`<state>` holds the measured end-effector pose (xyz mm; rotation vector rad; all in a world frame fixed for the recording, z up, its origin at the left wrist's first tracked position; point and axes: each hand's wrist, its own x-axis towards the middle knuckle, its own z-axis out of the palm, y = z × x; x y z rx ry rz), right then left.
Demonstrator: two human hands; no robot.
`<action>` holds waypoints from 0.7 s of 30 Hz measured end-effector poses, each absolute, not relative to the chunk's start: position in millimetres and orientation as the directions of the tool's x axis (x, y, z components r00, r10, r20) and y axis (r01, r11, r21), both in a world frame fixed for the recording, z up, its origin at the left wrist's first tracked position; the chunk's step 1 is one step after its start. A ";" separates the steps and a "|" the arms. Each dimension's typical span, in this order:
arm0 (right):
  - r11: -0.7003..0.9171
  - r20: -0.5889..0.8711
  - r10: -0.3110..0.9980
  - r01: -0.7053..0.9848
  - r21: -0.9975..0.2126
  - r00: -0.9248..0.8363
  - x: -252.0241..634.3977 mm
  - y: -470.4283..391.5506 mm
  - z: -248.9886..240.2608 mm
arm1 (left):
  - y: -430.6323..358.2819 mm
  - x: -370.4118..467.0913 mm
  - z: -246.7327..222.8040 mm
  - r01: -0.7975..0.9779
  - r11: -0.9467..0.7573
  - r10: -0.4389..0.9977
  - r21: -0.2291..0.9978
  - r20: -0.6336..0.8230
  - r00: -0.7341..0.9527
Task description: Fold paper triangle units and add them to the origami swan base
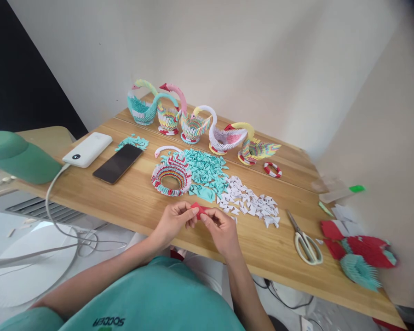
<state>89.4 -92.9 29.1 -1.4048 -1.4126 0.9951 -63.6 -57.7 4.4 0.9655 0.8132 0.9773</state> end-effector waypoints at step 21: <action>0.692 0.649 0.655 0.651 -0.311 -0.387 118.3 -92.6 27.2 | -56.7 -64.3 -0.2 -0.204 0.406 0.829 0.891 -0.266 0.491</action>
